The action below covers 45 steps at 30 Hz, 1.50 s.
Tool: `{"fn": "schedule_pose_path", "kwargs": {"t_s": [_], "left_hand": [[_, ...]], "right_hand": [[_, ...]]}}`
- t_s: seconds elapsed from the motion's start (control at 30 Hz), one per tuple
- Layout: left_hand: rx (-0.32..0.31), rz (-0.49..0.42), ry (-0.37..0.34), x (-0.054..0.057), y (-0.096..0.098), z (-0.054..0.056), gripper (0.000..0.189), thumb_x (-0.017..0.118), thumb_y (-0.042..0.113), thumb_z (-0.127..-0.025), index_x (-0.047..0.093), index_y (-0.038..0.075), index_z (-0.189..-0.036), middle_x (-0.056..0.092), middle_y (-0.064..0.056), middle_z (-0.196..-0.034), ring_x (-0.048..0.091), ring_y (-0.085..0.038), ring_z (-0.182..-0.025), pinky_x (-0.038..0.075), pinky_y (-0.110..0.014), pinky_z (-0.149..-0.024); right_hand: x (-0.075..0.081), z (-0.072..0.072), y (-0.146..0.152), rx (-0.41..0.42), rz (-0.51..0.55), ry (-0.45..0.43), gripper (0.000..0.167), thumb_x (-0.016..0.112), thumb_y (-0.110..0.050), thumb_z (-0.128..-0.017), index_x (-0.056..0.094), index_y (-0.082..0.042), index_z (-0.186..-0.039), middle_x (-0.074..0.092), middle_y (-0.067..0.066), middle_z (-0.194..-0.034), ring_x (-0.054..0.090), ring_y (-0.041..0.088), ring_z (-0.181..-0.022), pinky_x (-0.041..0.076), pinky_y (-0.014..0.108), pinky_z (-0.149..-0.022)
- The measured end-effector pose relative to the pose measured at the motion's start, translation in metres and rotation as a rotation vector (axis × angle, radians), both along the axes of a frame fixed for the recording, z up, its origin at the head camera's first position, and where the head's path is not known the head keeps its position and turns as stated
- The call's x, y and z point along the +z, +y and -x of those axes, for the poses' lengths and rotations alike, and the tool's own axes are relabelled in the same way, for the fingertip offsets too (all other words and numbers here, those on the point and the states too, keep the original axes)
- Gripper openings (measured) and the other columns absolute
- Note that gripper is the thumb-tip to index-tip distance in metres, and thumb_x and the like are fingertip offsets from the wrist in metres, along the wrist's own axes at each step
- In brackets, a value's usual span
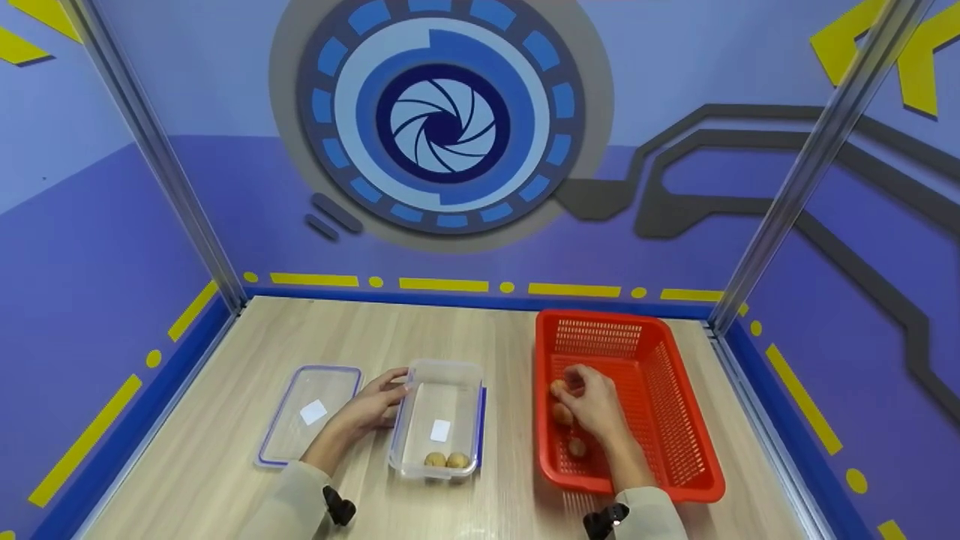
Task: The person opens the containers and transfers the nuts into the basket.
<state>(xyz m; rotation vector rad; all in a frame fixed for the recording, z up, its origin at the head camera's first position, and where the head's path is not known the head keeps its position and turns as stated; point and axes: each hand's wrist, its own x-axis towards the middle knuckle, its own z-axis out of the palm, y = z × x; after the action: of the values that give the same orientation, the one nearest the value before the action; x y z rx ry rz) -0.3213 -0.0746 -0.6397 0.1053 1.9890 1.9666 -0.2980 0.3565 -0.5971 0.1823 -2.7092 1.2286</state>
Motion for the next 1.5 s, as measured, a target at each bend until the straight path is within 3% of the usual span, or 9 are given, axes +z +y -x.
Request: {"fn": "schedule_pose_path", "kwargs": {"t_s": [0.23, 0.33, 0.53, 0.7, 0.9, 1.23, 1.5], "left_hand": [[-0.006, -0.002, 0.01, 0.001, 0.001, -0.001, 0.056, 0.058, 0.018, -0.109, 0.04, 0.005, -0.16, 0.054, -0.024, -0.147, 0.065, -0.042, -0.12, 0.062, -0.044, -0.081], [-0.009, -0.005, 0.007, 0.0, 0.0, -0.001, 0.055, 0.057, 0.017, -0.109, 0.04, 0.005, -0.16, 0.053, -0.025, -0.148, 0.065, -0.042, -0.121, 0.062, -0.045, -0.083], [-0.004, -0.001, 0.019, 0.0, 0.0, 0.0, 0.053, 0.056, 0.016, -0.11, 0.04, 0.003, -0.159, 0.053, -0.026, -0.146, 0.063, -0.044, -0.123, 0.062, -0.047, -0.084], [-0.013, -0.011, 0.004, 0.002, 0.0, -0.001, 0.053, 0.055, 0.016, -0.11, 0.039, 0.004, -0.16, 0.052, -0.026, -0.147, 0.064, -0.044, -0.122, 0.062, -0.048, -0.084], [-0.036, -0.035, -0.014, 0.002, 0.0, -0.001, 0.053, 0.054, 0.016, -0.111, 0.038, 0.006, -0.161, 0.046, -0.029, -0.152, 0.064, -0.044, -0.121, 0.062, -0.049, -0.083], [-0.014, -0.022, -0.014, 0.001, 0.001, 0.002, 0.053, 0.055, 0.017, -0.111, 0.04, 0.006, -0.16, 0.05, -0.027, -0.149, 0.065, -0.042, -0.12, 0.062, -0.044, -0.081], [-0.009, -0.027, -0.009, 0.0, 0.001, 0.001, 0.054, 0.056, 0.016, -0.11, 0.04, 0.005, -0.16, 0.051, -0.027, -0.147, 0.063, -0.043, -0.123, 0.062, -0.047, -0.085]], "right_hand": [[0.002, -0.001, 0.0, -0.008, -0.02, 0.025, 0.033, 0.082, -0.019, -0.096, 0.071, -0.005, -0.124, 0.073, 0.015, -0.119, 0.073, 0.028, -0.103, 0.06, 0.042, -0.089], [0.005, -0.004, -0.003, -0.018, -0.025, 0.047, 0.034, 0.081, -0.019, -0.097, 0.07, -0.006, -0.127, 0.073, 0.015, -0.12, 0.072, 0.03, -0.105, 0.059, 0.045, -0.09], [0.014, -0.011, -0.014, -0.031, 0.065, 0.116, 0.039, 0.082, -0.022, -0.096, 0.07, -0.007, -0.131, 0.072, 0.012, -0.124, 0.069, 0.029, -0.112, 0.057, 0.054, -0.096], [0.025, -0.015, -0.031, -0.014, 0.098, 0.199, 0.039, 0.085, -0.023, -0.093, 0.073, -0.007, -0.126, 0.074, 0.008, -0.119, 0.07, 0.024, -0.108, 0.057, 0.048, -0.096], [0.039, -0.018, -0.058, 0.035, 0.096, 0.278, 0.037, 0.089, -0.014, -0.088, 0.075, -0.005, -0.121, 0.075, 0.008, -0.116, 0.072, 0.029, -0.107, 0.058, 0.034, -0.093], [0.038, -0.018, -0.1, 0.162, 0.055, 0.326, 0.036, 0.091, -0.011, -0.085, 0.075, -0.008, -0.117, 0.076, 0.005, -0.112, 0.072, 0.024, -0.102, 0.061, 0.047, -0.09], [0.029, -0.019, -0.131, 0.297, 0.066, 0.311, 0.034, 0.089, -0.011, -0.087, 0.075, -0.007, -0.118, 0.076, 0.007, -0.112, 0.072, 0.024, -0.103, 0.061, 0.048, -0.091]]}}
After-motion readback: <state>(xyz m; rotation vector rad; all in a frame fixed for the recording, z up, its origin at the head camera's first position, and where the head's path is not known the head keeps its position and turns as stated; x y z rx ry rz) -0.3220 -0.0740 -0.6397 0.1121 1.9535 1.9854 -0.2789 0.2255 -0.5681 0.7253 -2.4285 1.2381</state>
